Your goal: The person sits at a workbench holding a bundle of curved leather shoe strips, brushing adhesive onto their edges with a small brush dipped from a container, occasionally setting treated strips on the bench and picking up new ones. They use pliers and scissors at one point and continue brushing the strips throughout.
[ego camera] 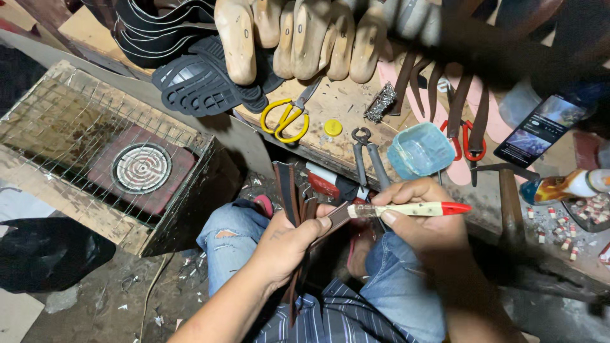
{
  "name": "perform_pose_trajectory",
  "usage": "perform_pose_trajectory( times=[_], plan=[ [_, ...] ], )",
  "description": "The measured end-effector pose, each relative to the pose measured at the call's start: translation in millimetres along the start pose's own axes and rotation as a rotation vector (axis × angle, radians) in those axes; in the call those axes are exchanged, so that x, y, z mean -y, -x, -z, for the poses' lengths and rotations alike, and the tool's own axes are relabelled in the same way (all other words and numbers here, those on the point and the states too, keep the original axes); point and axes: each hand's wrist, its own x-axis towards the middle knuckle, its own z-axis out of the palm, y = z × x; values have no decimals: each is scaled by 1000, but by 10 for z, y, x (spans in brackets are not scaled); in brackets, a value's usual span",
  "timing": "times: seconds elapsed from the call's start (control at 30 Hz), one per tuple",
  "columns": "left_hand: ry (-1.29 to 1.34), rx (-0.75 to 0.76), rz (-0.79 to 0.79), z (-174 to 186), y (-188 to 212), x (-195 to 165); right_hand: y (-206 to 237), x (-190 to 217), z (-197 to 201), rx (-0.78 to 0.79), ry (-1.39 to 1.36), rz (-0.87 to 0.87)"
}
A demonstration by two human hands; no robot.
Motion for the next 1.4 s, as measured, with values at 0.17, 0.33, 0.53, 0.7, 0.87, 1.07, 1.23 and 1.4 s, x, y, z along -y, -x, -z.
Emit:
perform_pose_trajectory(
  times=[0.17,0.33,0.53,0.7,0.87,1.07,1.23,1.4],
  plan=[
    [143,-56,92,37,-12,-9,-49,-105,-80,-43,57,5],
    [295,-35,65,99,-39,37,8,-210,-87,11,4,53],
    [291,-28,46,79,-37,58,25,-206,-127,-142,105,203],
    [214,-23,92,59,1,-1,-106,-118,-151,-60,349,189],
    [13,-84,-124,48,58,-95,-197,-25,-207,18,546,257],
    [-102,-125,-258,-40,92,-118,34,-146,-553,313,506,-65],
    [-206,-22,-198,-9,150,-12,-57,-273,-409,86,4,-321],
    [-356,164,-155,56,179,74,-260,-230,-160,70,122,-56]
  ],
)
